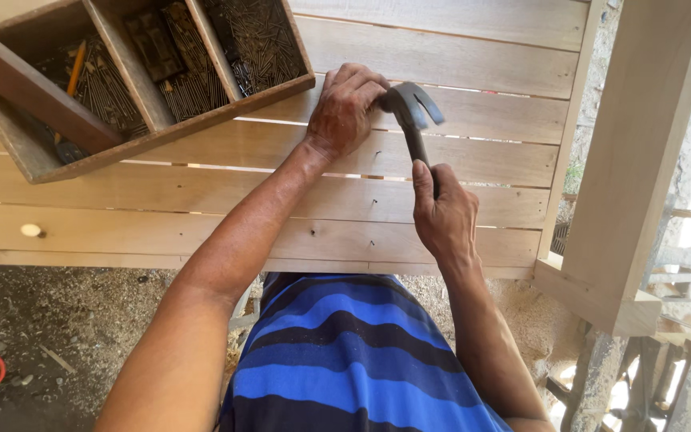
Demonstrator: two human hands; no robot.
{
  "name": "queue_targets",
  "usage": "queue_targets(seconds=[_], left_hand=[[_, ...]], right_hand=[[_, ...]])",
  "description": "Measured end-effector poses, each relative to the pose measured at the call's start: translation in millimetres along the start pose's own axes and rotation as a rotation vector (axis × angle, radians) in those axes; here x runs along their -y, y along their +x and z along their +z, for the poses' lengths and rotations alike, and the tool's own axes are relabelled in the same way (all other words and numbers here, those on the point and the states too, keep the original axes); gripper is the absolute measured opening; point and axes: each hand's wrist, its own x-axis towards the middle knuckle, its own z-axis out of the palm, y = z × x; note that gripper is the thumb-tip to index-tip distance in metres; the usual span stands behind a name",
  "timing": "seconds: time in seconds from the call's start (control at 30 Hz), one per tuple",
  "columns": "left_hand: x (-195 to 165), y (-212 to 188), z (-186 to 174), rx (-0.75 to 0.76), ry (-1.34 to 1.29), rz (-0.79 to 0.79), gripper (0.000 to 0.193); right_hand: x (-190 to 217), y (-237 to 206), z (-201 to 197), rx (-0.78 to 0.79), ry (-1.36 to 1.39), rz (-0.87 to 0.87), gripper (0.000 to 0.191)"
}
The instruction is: The person hammers nails into a slatted wooden frame on a workbench, taking nails from a compartmentalized wooden box. They hold a small wooden block in one hand and use a claw hammer to drive nails into the planks, working along the slats.
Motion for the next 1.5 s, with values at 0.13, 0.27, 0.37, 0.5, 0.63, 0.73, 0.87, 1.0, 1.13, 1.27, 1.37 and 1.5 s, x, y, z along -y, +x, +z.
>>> queue_targets(seconds=[0.13, 0.27, 0.37, 0.5, 0.63, 0.73, 0.87, 1.0, 1.13, 1.27, 1.37, 1.5], left_hand=[[0.5, 0.2, -0.2, 0.023, -0.012, 0.002, 0.003], [-0.7, -0.1, -2.1, 0.017, -0.026, -0.003, 0.005], [-0.1, 0.3, -2.7, 0.021, -0.03, -0.003, 0.005], [2.2, 0.2, -1.4, 0.02, -0.044, -0.006, 0.005], [1.9, -0.1, 0.4, 0.008, -0.017, 0.016, 0.009], [0.8, 0.6, -0.9, 0.027, -0.101, -0.009, 0.007], [-0.3, 3.0, -6.3, 0.019, -0.058, -0.001, 0.004], [-11.2, 1.5, -9.3, 0.023, -0.033, -0.002, 0.003], [-21.4, 6.9, -20.3, -0.146, 0.075, 0.123, 0.007], [16.2, 34.8, -62.1, -0.272, 0.479, -0.221, 0.021], [56.7, 47.9, -90.8, -0.291, 0.75, -0.353, 0.014], [77.8, 41.8, -91.7, -0.038, 0.824, -0.523, 0.022]], right_hand=[[4.4, -12.8, -20.6, -0.023, 0.049, -0.019, 0.045], [7.1, -31.9, -38.3, -0.163, 0.263, -0.208, 0.046], [7.5, -23.1, -25.3, -0.203, 0.242, -0.258, 0.045], [9.6, -4.0, -2.2, -0.046, 0.053, -0.009, 0.043], [10.0, -12.9, -13.5, -0.122, 0.128, -0.04, 0.049], [8.4, -20.1, -22.6, -0.14, 0.226, -0.039, 0.048], [5.6, -9.4, -8.4, -0.149, 0.104, -0.093, 0.049], [3.2, -2.4, 4.5, -0.064, 0.044, -0.017, 0.052], [4.8, 1.6, -3.8, -0.059, 0.214, 0.05, 0.054], [8.9, 24.1, -7.5, -0.095, 0.125, 0.018, 0.055], [9.9, 51.5, 5.4, -0.135, 0.081, -0.055, 0.056], [2.5, 81.6, 28.3, -0.166, 0.017, -0.146, 0.056]])
